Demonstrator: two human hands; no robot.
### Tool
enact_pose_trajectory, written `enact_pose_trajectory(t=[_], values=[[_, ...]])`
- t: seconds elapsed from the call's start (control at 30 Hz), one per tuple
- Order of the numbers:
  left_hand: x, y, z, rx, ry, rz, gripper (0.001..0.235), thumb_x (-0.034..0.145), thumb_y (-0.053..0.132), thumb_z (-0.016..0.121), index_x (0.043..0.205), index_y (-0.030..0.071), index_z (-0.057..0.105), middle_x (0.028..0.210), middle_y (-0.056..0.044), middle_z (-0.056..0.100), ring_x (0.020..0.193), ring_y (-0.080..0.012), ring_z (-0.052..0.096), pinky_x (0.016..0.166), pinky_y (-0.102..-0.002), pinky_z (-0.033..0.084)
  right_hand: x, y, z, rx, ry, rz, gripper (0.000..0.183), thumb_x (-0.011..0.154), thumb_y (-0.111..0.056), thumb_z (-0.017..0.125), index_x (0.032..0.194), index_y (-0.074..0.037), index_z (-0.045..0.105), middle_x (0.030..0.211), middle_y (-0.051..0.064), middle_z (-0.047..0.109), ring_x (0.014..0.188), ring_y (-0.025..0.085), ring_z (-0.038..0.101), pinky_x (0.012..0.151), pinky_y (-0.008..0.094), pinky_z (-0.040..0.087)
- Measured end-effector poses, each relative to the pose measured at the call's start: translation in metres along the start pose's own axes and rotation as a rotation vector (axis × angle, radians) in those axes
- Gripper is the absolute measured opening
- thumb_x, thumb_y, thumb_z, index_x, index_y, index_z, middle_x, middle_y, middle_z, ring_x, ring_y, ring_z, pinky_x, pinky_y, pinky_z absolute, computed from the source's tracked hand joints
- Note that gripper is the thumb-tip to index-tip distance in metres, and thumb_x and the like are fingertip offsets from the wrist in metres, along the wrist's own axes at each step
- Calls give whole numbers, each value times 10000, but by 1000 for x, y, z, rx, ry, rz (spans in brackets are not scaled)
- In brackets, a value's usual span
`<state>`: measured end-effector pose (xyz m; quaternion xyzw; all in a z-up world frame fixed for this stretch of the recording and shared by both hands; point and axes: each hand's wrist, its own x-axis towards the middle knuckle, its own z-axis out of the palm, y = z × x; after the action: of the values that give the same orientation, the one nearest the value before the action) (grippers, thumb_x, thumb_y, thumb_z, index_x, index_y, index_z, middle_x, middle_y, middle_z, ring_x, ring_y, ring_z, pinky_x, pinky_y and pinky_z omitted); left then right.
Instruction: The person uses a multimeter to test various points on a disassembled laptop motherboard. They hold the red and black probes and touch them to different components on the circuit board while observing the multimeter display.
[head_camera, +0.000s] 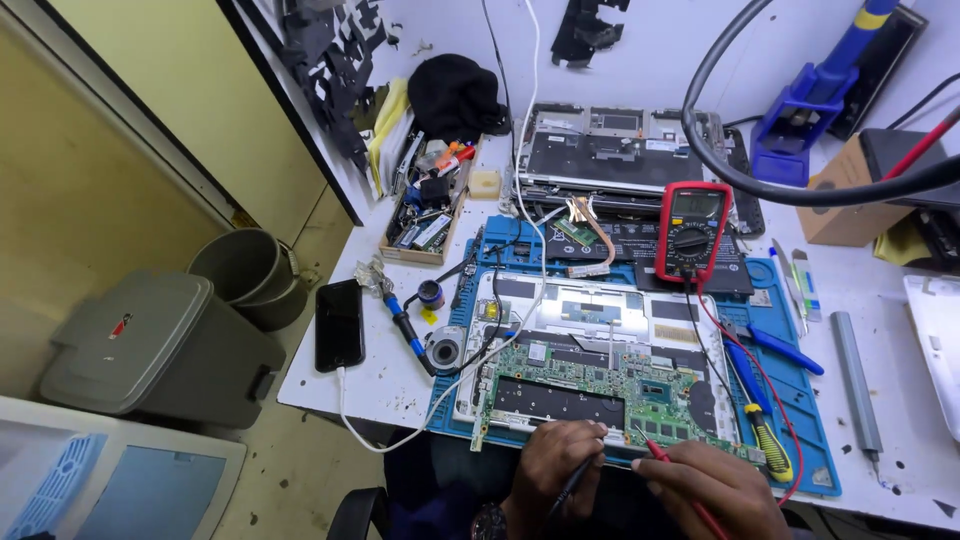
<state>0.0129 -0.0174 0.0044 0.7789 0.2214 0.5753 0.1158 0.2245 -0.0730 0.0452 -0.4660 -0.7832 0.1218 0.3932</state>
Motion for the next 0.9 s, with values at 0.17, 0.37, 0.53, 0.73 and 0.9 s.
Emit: enact_pose_trajectory(t=[0.17, 0.37, 0.53, 0.73, 0.9], values=[[3, 7, -8, -84, -18, -47, 69, 1024, 48, 577, 1037, 6, 631, 1078, -189, 761, 976, -333, 764, 876, -433, 553, -13, 3, 4, 11, -39, 33, 257, 841, -160, 746, 1096, -170, 782, 868, 16, 811, 718, 141, 771, 638, 300, 616], [8, 11, -16, -184, -12, -58, 92, 1041, 53, 544, 1017, -7, 610, 1038, -215, 744, 957, -354, 752, 881, -455, 564, 1, -12, 1, 9, -13, 99, 197, 853, -156, 724, 1030, -155, 809, 820, 20, 799, 691, 149, 750, 639, 298, 581], [-5, 10, -17, -622, 285, -581, 98, 1043, 112, 526, 1084, 39, 577, 1104, -219, 736, 1082, -356, 747, 972, -429, 598, 18, -23, -10, 44, 27, -15, 193, 924, -101, 633, 1069, -67, 755, 858, 84, 753, 706, 187, 730, 655, 288, 550], [2, -2, -35, -344, 171, -550, 89, 1030, 157, 533, 1054, 76, 557, 1101, -213, 759, 1055, -320, 760, 999, -435, 559, 25, -13, -5, -12, 79, 111, 174, 904, -54, 663, 1058, -42, 744, 895, 104, 750, 771, 229, 760, 725, 312, 625], [5, -26, -28, -170, -53, -276, 83, 1020, 67, 527, 1085, 20, 547, 1139, -256, 728, 995, -338, 768, 859, -435, 604, 30, 0, 3, -34, 54, 95, 168, 913, -33, 652, 1064, -22, 725, 880, 116, 723, 748, 223, 725, 717, 314, 597]])
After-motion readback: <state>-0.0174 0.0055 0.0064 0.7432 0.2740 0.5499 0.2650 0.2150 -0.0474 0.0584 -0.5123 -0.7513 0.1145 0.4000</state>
